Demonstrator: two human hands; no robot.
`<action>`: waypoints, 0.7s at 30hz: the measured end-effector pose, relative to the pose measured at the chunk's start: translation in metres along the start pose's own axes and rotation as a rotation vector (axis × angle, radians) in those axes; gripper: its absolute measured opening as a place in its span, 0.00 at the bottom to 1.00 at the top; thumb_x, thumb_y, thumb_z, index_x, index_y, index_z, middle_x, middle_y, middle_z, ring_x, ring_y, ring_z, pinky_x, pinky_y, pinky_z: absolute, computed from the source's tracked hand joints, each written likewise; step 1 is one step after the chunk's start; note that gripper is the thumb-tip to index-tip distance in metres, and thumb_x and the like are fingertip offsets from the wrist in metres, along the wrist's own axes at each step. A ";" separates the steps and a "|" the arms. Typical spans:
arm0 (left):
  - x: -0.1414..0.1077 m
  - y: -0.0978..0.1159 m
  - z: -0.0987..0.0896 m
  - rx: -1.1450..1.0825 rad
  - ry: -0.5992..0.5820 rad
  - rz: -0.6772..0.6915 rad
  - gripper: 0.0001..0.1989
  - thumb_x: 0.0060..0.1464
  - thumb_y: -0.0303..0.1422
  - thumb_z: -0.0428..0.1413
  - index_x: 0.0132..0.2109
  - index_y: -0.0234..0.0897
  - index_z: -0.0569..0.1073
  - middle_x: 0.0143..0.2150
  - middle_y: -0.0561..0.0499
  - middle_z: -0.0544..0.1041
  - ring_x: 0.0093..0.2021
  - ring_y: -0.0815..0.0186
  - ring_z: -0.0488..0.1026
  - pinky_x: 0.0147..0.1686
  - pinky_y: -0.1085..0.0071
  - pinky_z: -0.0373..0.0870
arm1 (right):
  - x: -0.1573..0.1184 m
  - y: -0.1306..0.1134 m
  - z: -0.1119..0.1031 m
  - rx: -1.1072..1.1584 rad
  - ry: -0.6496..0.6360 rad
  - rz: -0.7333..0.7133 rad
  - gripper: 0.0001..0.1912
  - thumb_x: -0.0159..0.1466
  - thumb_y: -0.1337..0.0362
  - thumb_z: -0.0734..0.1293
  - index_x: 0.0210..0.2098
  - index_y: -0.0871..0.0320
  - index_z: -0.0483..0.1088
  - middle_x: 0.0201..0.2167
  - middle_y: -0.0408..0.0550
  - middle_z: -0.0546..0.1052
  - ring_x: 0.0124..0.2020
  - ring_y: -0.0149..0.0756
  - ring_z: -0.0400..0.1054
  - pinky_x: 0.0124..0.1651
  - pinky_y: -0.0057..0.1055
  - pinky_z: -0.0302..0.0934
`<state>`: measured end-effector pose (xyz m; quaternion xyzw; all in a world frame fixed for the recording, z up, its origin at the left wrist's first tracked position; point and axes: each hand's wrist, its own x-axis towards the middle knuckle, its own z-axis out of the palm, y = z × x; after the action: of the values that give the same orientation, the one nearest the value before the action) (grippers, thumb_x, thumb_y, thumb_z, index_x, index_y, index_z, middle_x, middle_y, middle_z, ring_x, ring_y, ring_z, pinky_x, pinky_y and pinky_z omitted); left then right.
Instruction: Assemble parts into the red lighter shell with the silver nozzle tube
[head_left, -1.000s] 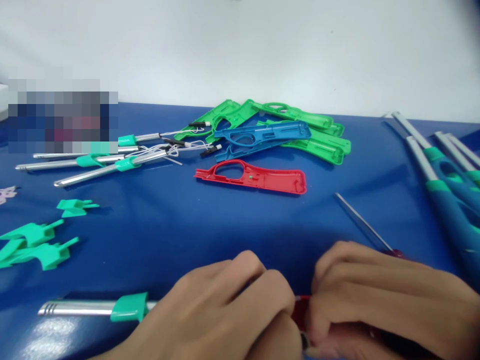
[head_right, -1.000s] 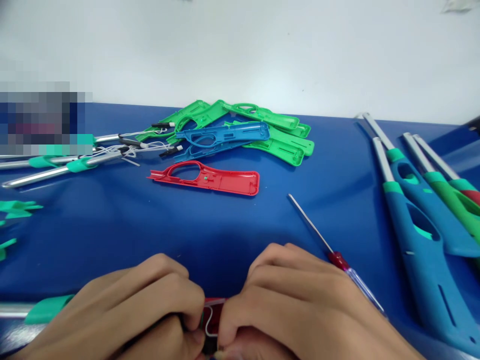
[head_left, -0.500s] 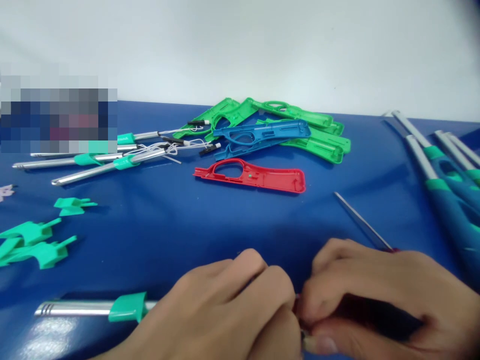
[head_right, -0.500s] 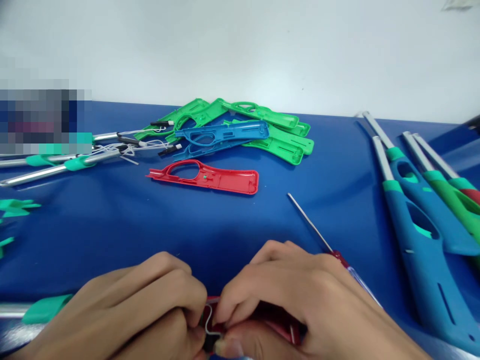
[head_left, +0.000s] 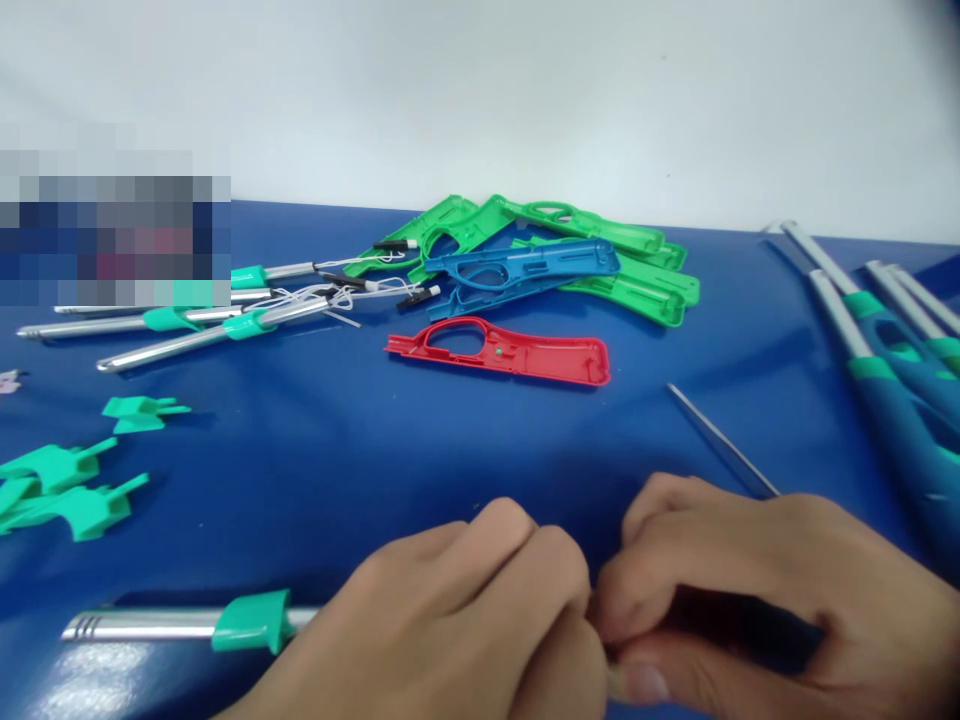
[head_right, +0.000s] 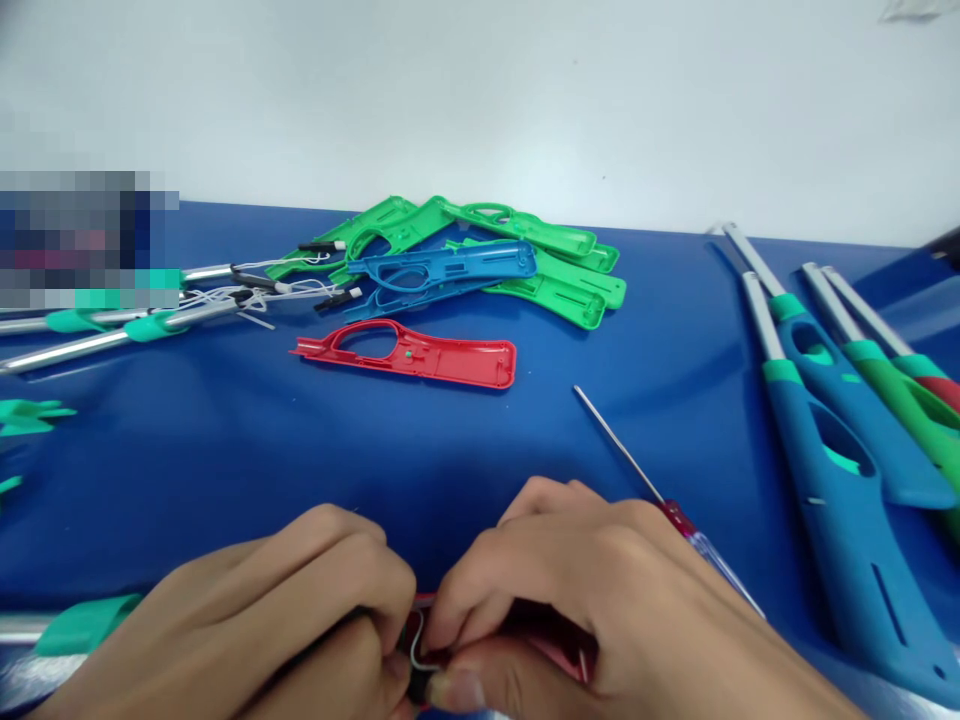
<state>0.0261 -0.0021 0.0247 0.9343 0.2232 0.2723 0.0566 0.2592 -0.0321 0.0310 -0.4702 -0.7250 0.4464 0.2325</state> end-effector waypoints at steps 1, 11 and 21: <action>0.001 -0.001 0.000 -0.001 -0.001 -0.003 0.14 0.69 0.31 0.55 0.32 0.39 0.72 0.30 0.52 0.72 0.31 0.66 0.70 0.29 0.73 0.74 | -0.001 0.000 0.000 0.007 0.005 -0.014 0.04 0.70 0.54 0.74 0.38 0.41 0.78 0.29 0.27 0.82 0.31 0.27 0.74 0.29 0.25 0.62; 0.004 -0.001 0.001 0.014 -0.012 -0.008 0.14 0.68 0.34 0.55 0.31 0.39 0.71 0.31 0.50 0.72 0.33 0.65 0.71 0.31 0.71 0.77 | -0.008 0.000 0.002 0.007 -0.066 0.034 0.03 0.72 0.59 0.72 0.41 0.40 0.77 0.35 0.24 0.82 0.36 0.24 0.73 0.39 0.24 0.66; -0.003 0.000 -0.002 0.036 -0.010 -0.016 0.13 0.66 0.25 0.54 0.31 0.39 0.70 0.31 0.52 0.72 0.31 0.66 0.69 0.31 0.69 0.74 | -0.006 -0.002 0.001 0.004 -0.102 0.032 0.02 0.73 0.57 0.71 0.42 0.42 0.77 0.35 0.28 0.82 0.37 0.27 0.72 0.38 0.28 0.63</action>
<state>0.0230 -0.0035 0.0247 0.9347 0.2352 0.2632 0.0431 0.2604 -0.0385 0.0329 -0.4578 -0.7274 0.4748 0.1892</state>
